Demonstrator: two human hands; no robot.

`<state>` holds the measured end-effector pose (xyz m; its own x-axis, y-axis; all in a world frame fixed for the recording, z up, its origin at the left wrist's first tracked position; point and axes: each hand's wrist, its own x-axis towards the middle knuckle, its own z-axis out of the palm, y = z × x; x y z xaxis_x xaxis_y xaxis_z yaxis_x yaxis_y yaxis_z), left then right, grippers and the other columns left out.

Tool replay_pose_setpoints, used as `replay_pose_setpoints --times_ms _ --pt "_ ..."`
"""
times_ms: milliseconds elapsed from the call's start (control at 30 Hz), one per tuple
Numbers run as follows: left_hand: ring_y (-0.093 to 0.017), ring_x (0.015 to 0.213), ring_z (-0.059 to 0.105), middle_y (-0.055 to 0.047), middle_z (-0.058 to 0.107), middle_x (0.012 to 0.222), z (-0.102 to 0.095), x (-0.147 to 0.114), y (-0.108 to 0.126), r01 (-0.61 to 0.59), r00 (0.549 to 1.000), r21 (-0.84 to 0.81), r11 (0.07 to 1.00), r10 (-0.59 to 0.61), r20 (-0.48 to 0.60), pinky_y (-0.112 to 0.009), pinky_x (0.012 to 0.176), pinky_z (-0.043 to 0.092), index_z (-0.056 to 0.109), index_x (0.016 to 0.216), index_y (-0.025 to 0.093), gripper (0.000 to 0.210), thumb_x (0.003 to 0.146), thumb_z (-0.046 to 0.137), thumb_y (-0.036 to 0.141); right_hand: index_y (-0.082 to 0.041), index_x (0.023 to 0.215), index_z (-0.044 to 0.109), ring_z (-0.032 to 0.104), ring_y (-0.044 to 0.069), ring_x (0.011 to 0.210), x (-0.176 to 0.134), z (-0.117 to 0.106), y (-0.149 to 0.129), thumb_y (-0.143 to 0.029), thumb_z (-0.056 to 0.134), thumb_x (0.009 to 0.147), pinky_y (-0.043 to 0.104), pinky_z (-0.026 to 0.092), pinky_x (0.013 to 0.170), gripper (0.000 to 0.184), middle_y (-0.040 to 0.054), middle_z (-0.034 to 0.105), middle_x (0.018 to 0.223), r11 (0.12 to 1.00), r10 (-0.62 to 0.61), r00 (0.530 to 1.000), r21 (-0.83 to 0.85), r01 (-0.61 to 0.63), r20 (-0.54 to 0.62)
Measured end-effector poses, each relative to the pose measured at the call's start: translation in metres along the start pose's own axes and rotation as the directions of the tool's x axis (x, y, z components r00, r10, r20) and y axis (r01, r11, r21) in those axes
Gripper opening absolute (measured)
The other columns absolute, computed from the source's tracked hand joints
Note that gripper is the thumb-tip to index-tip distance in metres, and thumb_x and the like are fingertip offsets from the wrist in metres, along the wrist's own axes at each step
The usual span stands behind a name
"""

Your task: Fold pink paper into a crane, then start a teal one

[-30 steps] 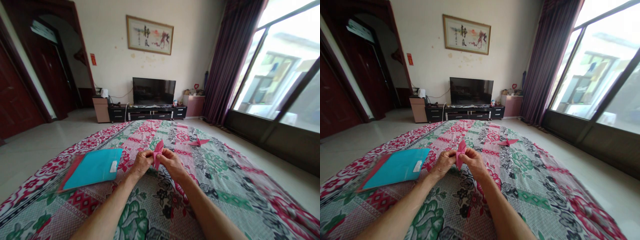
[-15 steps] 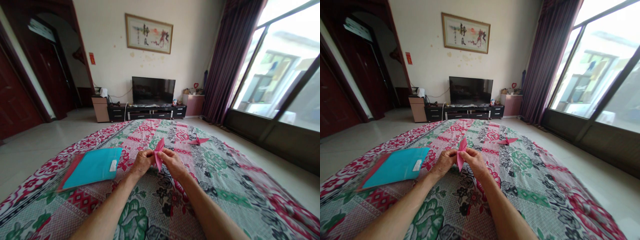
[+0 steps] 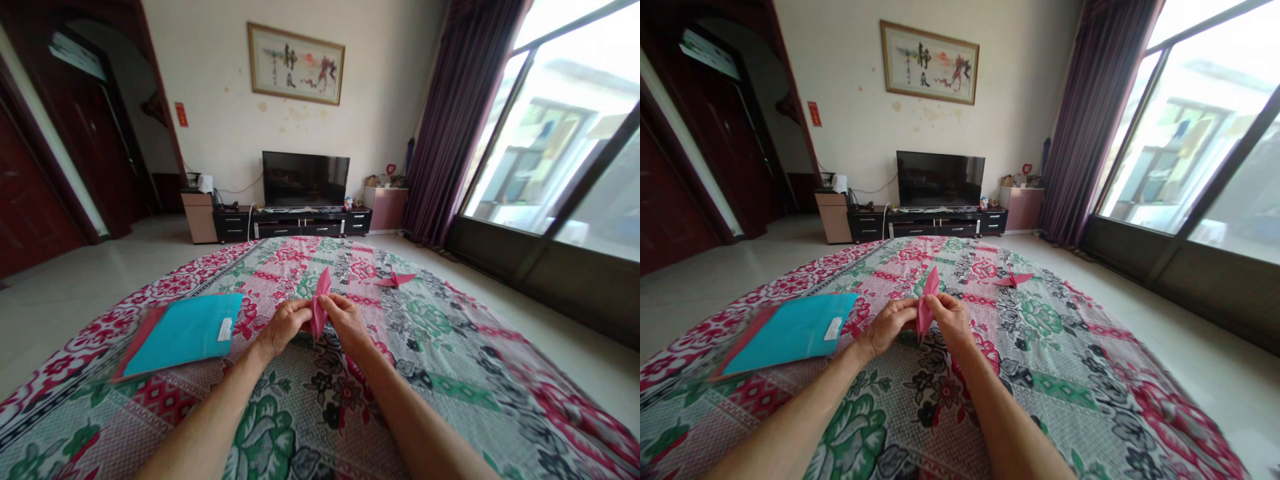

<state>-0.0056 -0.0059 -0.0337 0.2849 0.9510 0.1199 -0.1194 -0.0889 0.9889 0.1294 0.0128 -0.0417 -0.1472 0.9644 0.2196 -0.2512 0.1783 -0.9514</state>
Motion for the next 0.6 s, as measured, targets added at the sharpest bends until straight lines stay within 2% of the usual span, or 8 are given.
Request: replay_pose_setpoints --times_ms 100,167,267,367,467,600 --pt "-0.014 0.058 0.055 -0.003 0.064 0.065 -0.0012 0.0005 -0.0011 0.035 0.998 -0.147 0.989 -0.028 0.047 -0.026 0.058 0.044 0.068 0.083 0.016 0.025 0.074 0.053 0.034 -0.016 0.058 0.062 0.039 0.008 0.051 -0.0015 0.0016 -0.0025 -0.044 0.066 0.067 0.022 0.033 0.052 0.029 -0.0035 0.051 0.055 0.996 -0.054 0.998 -0.07 0.051 -0.042" --pt "-0.015 0.057 0.055 -0.003 0.063 0.064 -0.0022 0.0013 -0.0034 0.05 0.999 -0.195 0.98 -0.047 0.021 -0.026 0.056 0.044 0.068 0.082 0.015 0.032 0.076 0.053 0.042 -0.017 0.059 0.062 0.039 0.009 0.052 -0.0022 0.0022 -0.0035 -0.044 0.066 0.068 0.022 0.033 0.051 0.029 -0.0031 0.051 0.055 0.994 -0.072 0.996 -0.088 0.068 -0.047" --pt "-0.012 0.054 0.051 -0.002 0.06 0.061 -0.0027 0.0018 -0.0053 0.035 0.998 -0.127 0.991 -0.041 -0.048 -0.025 0.054 0.042 0.067 0.077 0.013 0.039 0.076 0.055 0.05 -0.017 0.06 0.063 0.039 0.009 0.053 -0.0023 0.0015 -0.0036 -0.044 0.065 0.069 0.022 0.033 0.051 0.028 -0.0028 0.052 0.057 0.991 -0.096 0.995 -0.093 0.095 -0.006" --pt "-0.009 0.053 0.047 0.0 0.058 0.06 -0.0023 0.0019 -0.0048 -0.007 0.998 -0.028 1.0 0.005 -0.065 -0.022 0.053 0.038 0.068 0.078 0.012 0.036 0.073 0.062 0.047 -0.018 0.062 0.064 0.042 0.009 0.055 -0.0012 -0.001 -0.0017 -0.042 0.066 0.069 0.022 0.035 0.053 0.025 -0.0027 0.054 0.059 0.991 -0.105 0.993 -0.079 0.108 0.046" --pt "-0.009 0.054 0.046 0.001 0.059 0.06 -0.0021 0.0023 -0.0041 -0.022 0.998 -0.021 1.0 0.02 -0.055 -0.022 0.053 0.037 0.069 0.083 0.013 0.035 0.071 0.064 0.045 -0.017 0.068 0.066 0.046 0.01 0.057 0.0002 -0.0043 0.0019 -0.043 0.066 0.07 0.022 0.038 0.055 0.026 -0.0023 0.056 0.061 0.998 -0.055 0.995 -0.036 0.058 0.082" --pt "-0.009 0.053 0.045 0.002 0.058 0.058 -0.0025 0.0031 -0.0041 -0.039 0.997 -0.031 0.999 0.037 -0.072 -0.022 0.053 0.036 0.07 0.081 0.013 0.035 0.073 0.062 0.046 -0.016 0.078 0.067 0.056 0.013 0.064 0.0017 -0.0075 0.0053 -0.048 0.058 0.077 0.026 0.045 0.062 0.034 0.0025 0.064 0.071 0.99 0.008 0.99 0.14 -0.029 0.144"
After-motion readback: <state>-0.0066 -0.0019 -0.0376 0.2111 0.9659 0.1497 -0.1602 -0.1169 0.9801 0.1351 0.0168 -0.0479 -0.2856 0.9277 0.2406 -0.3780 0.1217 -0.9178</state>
